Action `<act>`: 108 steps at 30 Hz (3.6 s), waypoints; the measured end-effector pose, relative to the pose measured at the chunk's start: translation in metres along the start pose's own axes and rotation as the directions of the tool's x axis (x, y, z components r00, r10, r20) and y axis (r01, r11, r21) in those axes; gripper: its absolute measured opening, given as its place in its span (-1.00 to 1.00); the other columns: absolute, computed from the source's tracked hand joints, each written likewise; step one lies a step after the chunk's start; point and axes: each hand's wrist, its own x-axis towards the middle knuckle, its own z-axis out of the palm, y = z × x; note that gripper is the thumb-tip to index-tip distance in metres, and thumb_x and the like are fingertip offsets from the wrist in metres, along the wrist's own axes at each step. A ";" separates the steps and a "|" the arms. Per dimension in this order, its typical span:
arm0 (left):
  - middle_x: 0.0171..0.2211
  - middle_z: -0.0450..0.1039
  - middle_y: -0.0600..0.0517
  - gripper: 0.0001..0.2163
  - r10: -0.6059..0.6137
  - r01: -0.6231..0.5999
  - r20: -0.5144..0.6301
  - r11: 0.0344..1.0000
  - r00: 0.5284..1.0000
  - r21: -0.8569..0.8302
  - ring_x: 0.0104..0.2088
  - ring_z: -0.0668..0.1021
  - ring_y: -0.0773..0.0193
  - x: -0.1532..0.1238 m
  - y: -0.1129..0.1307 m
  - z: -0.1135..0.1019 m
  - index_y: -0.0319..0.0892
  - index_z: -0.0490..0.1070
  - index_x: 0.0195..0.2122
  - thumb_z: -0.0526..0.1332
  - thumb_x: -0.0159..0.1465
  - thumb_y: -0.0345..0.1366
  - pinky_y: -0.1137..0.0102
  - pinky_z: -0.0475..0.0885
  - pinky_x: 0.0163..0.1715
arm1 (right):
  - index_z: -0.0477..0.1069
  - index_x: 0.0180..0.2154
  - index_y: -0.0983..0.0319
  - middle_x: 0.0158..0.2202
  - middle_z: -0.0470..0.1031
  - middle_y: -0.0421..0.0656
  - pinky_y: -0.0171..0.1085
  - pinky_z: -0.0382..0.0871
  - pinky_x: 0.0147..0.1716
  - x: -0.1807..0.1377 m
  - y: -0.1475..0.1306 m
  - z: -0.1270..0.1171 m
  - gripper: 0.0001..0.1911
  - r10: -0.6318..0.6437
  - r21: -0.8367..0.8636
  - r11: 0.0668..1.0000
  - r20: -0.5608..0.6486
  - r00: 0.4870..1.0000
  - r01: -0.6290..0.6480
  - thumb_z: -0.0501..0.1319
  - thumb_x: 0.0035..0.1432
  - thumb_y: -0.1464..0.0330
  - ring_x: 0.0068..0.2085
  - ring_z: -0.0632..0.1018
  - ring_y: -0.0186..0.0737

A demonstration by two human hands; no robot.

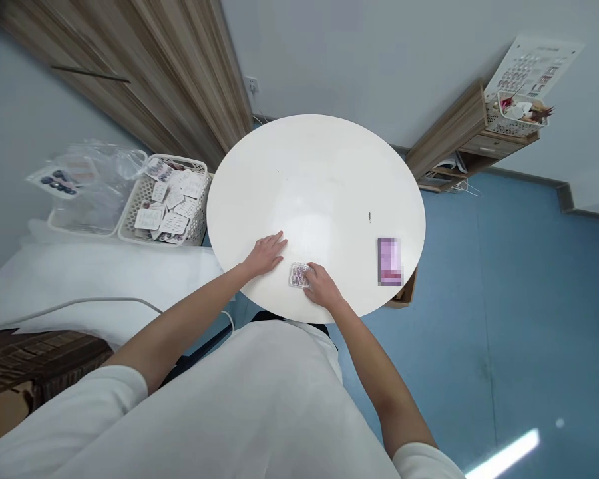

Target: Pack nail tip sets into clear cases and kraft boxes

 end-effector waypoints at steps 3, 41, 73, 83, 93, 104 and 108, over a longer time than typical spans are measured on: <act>0.20 -0.07 -0.12 -0.56 0.139 -0.136 0.044 0.988 0.989 -0.072 0.13 0.13 0.06 -0.022 0.009 0.000 -0.17 0.05 0.13 -0.02 0.20 -0.26 0.20 0.10 -0.01 | 0.25 -0.17 0.26 0.08 0.11 0.05 -0.08 0.21 -0.02 0.011 0.002 -0.001 -0.71 -0.009 0.007 1.000 -0.016 1.000 0.010 0.12 -0.01 0.39 0.10 0.18 -0.06; -0.36 0.36 -0.04 -0.81 0.167 -0.164 0.056 0.985 0.984 -0.058 -0.29 0.40 0.21 -0.075 0.045 0.025 -0.16 0.30 -0.32 -0.08 0.22 -0.46 0.24 0.19 -0.15 | 0.30 -0.22 0.25 -0.03 0.29 0.04 -0.09 0.17 -0.12 -0.061 -0.007 0.033 -0.68 -0.022 -0.145 0.989 -0.100 0.995 0.007 0.06 0.09 0.15 0.00 0.29 -0.03; -0.08 0.33 -0.10 -0.75 -0.040 0.026 -0.125 0.993 0.991 -0.113 -0.02 0.32 0.11 -0.072 0.068 -0.001 -0.13 0.30 -0.16 -0.07 0.24 -0.20 0.16 0.12 -0.05 | 0.28 -0.53 0.21 -0.56 0.36 -0.15 -0.33 0.01 -0.59 0.002 -0.014 0.011 -0.79 0.508 -0.159 0.851 0.006 0.862 -0.500 -0.02 0.09 0.37 -0.46 0.36 -0.25; 0.15 0.07 -0.12 -0.64 0.071 -0.071 0.015 0.997 0.997 0.029 0.17 0.11 0.13 -0.059 0.079 0.025 -0.17 0.14 0.02 0.05 0.17 -0.36 0.15 0.00 0.09 | 0.30 -0.26 0.24 -0.23 0.40 -0.03 -0.20 0.22 -0.29 -0.005 -0.011 0.009 -0.82 0.323 -0.092 0.934 -0.196 0.926 -0.345 -0.03 0.12 0.38 -0.21 0.40 -0.14; 0.16 0.03 -0.16 -0.72 0.056 -0.058 -0.023 0.991 0.998 -0.121 0.17 0.09 0.09 -0.051 0.064 0.028 -0.18 0.21 -0.08 0.08 0.15 -0.35 0.15 0.14 0.04 | 0.26 -0.22 0.25 0.10 0.13 0.09 -0.01 0.14 -0.04 0.003 -0.006 0.014 -0.68 -0.055 -0.073 0.996 0.013 0.998 0.056 0.19 -0.04 0.24 0.07 0.22 0.05; 0.04 0.21 -0.13 -0.68 0.226 -0.199 0.077 0.945 0.971 -0.259 0.04 0.27 0.11 -0.062 0.078 0.009 -0.17 0.22 -0.07 0.03 0.18 -0.17 0.21 0.19 -0.01 | 0.25 -0.25 0.24 -0.11 0.33 -0.01 -0.12 0.21 -0.12 -0.030 -0.014 -0.004 -0.72 -0.096 0.077 0.993 0.105 0.990 0.089 0.12 0.00 0.23 -0.10 0.35 -0.09; -0.03 0.28 -0.05 -0.72 0.183 -0.143 0.112 0.944 0.977 -0.299 0.02 0.29 0.16 -0.055 0.078 -0.001 -0.12 0.24 -0.09 -0.06 0.23 -0.18 0.23 0.17 -0.02 | 0.24 -0.28 0.22 -0.27 0.38 -0.09 -0.15 0.21 -0.17 -0.020 -0.012 -0.022 -0.78 -0.073 0.121 0.991 0.141 0.987 0.057 0.07 0.05 0.23 -0.20 0.38 -0.14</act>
